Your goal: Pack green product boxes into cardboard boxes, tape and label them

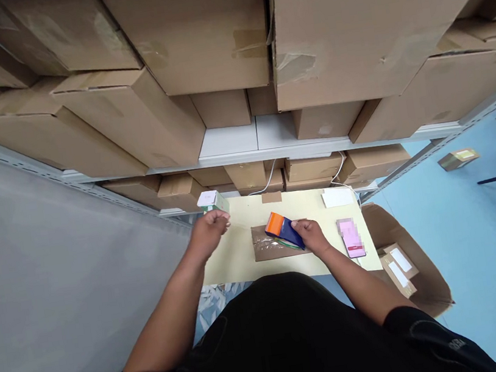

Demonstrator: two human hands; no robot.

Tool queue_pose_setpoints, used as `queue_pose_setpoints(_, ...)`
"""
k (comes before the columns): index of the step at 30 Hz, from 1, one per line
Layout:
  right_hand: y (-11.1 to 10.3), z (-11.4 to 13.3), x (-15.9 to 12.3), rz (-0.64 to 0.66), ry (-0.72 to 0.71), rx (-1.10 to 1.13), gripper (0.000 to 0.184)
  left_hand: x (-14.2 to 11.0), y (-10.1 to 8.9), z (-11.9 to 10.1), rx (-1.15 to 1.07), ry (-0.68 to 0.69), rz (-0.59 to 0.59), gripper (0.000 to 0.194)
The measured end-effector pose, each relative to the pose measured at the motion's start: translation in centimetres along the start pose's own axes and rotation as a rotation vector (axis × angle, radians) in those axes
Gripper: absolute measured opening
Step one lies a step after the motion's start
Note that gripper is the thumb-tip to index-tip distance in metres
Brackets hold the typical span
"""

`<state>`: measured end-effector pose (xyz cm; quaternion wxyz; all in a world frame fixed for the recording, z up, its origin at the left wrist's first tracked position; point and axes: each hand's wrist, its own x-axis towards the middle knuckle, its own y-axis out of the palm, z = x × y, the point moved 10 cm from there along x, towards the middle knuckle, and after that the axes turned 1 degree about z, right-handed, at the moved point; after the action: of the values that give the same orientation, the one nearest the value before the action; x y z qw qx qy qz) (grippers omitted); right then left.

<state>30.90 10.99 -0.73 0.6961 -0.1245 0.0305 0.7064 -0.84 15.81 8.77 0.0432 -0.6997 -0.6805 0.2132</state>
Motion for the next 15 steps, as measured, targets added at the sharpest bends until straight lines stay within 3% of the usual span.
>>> queue_pose_setpoints(2, -0.3, 0.1, 0.0, -0.004, 0.002, 0.015, 0.065, -0.1, -1.8, 0.9, -0.028, -0.004, -0.039, 0.024)
queue_pose_setpoints(4, -0.4, 0.2, 0.0, 0.004, 0.004, 0.020, 0.064, -0.5, -2.2, 2.5, -0.057, -0.033, -0.032, 0.022)
queue_pose_setpoints(11, 0.2, 0.5, 0.1, 0.117, 0.046, 0.036, 0.062, -4.1, 0.1, 9.8, -0.201, -0.195, -0.091, 0.024)
queue_pose_setpoints(15, 0.3, 2.0, 0.3, 0.187, 0.046, -0.148, 0.060, -5.3, 0.7, 13.1, -0.197, -0.231, -0.110, 0.027)
